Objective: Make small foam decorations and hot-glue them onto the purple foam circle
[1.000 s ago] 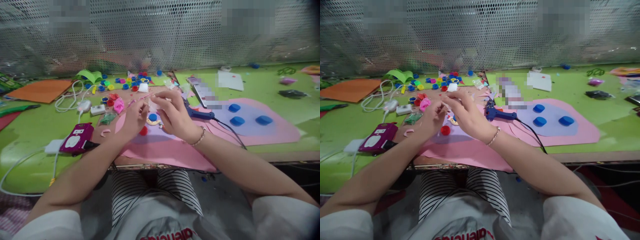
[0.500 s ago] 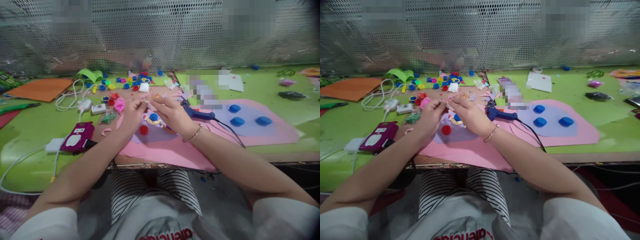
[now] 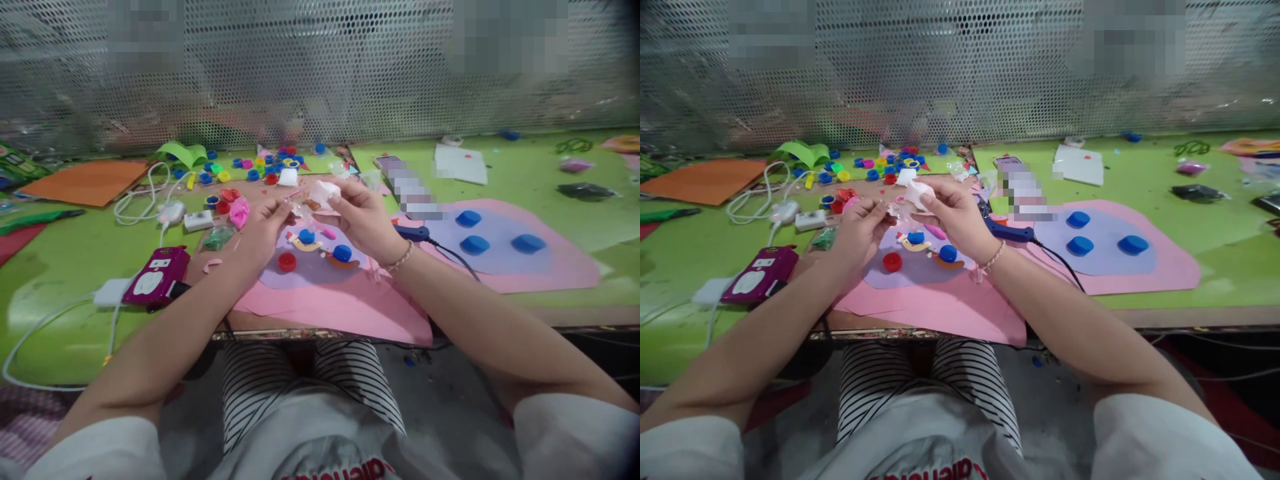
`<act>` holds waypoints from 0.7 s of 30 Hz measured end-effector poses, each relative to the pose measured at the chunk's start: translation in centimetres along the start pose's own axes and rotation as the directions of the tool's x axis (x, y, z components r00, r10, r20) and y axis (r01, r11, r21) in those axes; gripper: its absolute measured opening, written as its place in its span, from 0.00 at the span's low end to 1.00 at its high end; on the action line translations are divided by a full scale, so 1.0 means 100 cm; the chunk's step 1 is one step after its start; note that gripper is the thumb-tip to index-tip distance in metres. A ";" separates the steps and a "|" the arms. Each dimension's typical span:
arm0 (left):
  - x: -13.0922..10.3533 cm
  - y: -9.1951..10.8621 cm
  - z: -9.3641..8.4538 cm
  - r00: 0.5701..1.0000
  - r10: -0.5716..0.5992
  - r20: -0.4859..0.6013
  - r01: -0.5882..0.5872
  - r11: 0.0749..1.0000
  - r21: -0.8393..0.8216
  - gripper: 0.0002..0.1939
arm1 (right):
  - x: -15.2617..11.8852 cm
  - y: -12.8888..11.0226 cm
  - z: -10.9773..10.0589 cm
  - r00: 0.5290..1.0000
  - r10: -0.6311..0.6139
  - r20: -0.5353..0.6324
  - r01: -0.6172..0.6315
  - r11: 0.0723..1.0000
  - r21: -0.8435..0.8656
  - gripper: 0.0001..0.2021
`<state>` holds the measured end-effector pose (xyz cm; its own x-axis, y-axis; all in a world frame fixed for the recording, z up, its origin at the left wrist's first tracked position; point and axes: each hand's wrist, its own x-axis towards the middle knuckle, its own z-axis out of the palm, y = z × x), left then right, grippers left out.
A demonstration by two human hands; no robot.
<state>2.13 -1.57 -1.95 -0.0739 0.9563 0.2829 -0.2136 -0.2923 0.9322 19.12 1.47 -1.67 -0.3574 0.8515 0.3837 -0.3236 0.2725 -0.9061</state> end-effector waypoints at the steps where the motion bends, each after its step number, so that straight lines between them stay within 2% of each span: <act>1: 0.000 -0.002 -0.001 1.000 0.015 0.007 -0.015 1.000 0.014 0.09 | -0.001 0.000 0.001 1.000 0.003 0.006 -0.003 1.000 -0.013 0.16; 4: 0.001 -0.007 -0.005 0.999 0.034 0.022 -0.035 0.997 0.066 0.08 | -0.003 -0.001 0.002 0.998 -0.045 0.038 0.049 0.990 -0.131 0.16; 8: 0.002 -0.010 -0.005 1.000 0.012 -0.005 -0.012 0.994 0.111 0.08 | -0.006 -0.003 0.003 0.963 -0.236 0.126 0.266 0.900 -0.346 0.13; 10: 0.002 -0.009 -0.004 1.000 0.000 -0.012 0.002 0.992 0.124 0.09 | -0.007 -0.004 0.005 0.946 -0.277 0.169 0.323 0.864 -0.388 0.12; 12: 0.002 -0.006 -0.002 1.000 -0.018 -0.022 0.021 0.992 0.126 0.09 | -0.008 -0.003 0.006 0.958 -0.242 0.157 0.283 0.888 -0.362 0.12; 16: 0.001 -0.001 0.002 0.991 -0.108 -0.077 0.114 0.991 0.077 0.09 | -0.007 0.000 0.008 0.999 -0.052 0.010 0.053 0.992 -0.119 0.14; 19: 0.003 -0.001 0.000 0.981 -0.164 -0.102 0.170 0.984 0.060 0.09 | -0.004 -0.003 0.007 0.995 0.052 -0.084 -0.046 0.996 0.079 0.14; 21: 0.006 -0.004 -0.003 0.981 -0.156 -0.117 0.167 0.982 0.091 0.08 | -0.003 -0.007 0.005 0.988 0.104 -0.118 -0.084 0.982 0.167 0.13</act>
<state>1.84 -0.84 -2.23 -0.1533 0.9825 0.1060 -0.1332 -0.1268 0.9829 18.98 0.81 -1.06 -0.2833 0.9221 0.2635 -0.4344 0.1216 -0.8925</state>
